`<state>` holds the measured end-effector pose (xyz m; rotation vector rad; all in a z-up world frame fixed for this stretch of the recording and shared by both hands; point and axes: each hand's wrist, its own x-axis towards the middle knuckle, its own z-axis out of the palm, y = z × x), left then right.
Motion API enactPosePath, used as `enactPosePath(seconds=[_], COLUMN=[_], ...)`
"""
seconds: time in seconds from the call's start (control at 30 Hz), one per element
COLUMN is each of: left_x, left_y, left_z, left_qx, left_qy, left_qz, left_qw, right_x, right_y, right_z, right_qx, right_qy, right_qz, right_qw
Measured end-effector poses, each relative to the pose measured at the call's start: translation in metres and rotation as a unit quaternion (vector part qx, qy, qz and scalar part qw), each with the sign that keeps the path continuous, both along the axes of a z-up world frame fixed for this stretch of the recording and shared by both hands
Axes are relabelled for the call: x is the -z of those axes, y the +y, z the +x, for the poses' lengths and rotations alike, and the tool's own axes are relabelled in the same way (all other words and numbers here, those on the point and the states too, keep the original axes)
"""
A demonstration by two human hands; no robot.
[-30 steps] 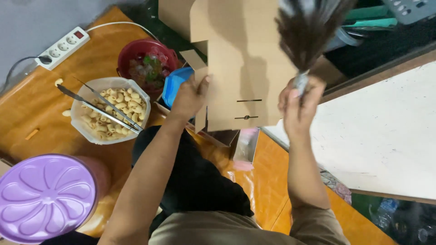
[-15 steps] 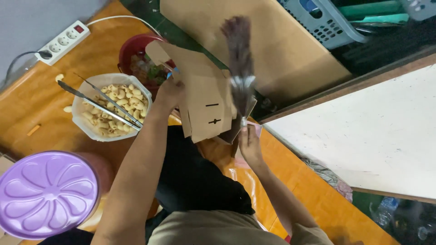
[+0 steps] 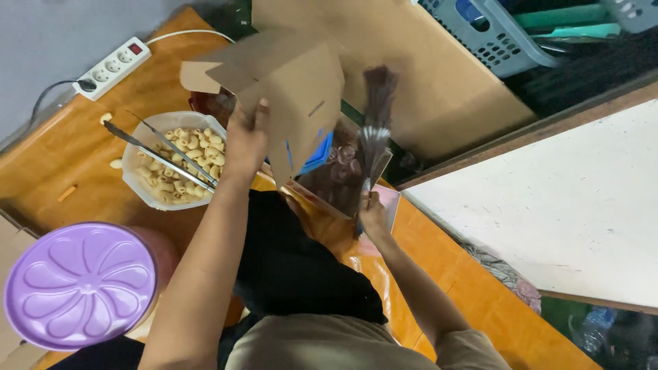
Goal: Using tongs to fill plastic bags with small items and then placing the bags into hand-folded cardboard boxes.
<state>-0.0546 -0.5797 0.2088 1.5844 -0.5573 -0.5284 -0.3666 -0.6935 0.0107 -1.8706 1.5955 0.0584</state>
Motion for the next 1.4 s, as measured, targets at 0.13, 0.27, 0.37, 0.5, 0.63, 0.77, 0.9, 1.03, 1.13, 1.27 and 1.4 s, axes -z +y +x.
enactPosePath(seconds=[0.13,0.27,0.37,0.5,0.63,0.77,0.9,1.03,1.13,1.27,1.4], left_x=[-0.039,-0.071,-0.079,-0.089,-0.114,-0.104,-0.062,-0.006,-0.023,-0.013,-0.028], left_y=[0.020,0.065,0.105,0.168,0.206,0.257,0.306,0.335,0.339,0.357,0.365], left_z=[-0.001,0.022,0.041,0.038,0.007,-0.011,-0.013,-0.027,-0.031,-0.031,-0.041], left_qx=[-0.021,-0.021,-0.005,0.086,0.196,0.148,0.029,-0.232,-0.283,-0.388,-0.350], left_qy=[-0.035,-0.122,-0.243,-0.447,-0.561,-0.602,-0.582,-0.437,-0.205,0.244,0.221], left_qz=[-0.086,-0.123,-0.135,-0.077,-0.025,0.076,0.135,0.094,-0.180,-0.305,-0.264], left_qw=[0.995,0.985,0.961,0.887,0.804,0.781,0.801,0.864,0.919,0.835,0.871], right_x=[-0.025,-0.029,-0.052,-0.074,-0.138,-0.169,-0.196,-0.223,-0.258,-0.237,-0.255], right_y=[0.009,-0.009,-0.014,-0.023,-0.032,-0.021,-0.007,0.033,0.077,0.079,0.105], right_z=[0.029,0.034,0.043,0.062,0.119,0.149,0.194,0.220,0.221,0.224,0.247], right_qx=[-0.104,-0.182,-0.174,0.017,0.030,-0.019,-0.084,-0.135,-0.132,-0.226,-0.349], right_qy=[0.049,0.162,0.152,-0.369,-0.573,-0.519,-0.467,-0.416,-0.425,-0.364,-0.354], right_qz=[-0.052,-0.005,-0.010,0.139,0.380,0.398,0.406,0.419,0.325,0.326,0.425], right_qw=[0.992,0.970,0.973,0.919,0.725,0.756,0.781,0.796,0.834,0.843,0.757])
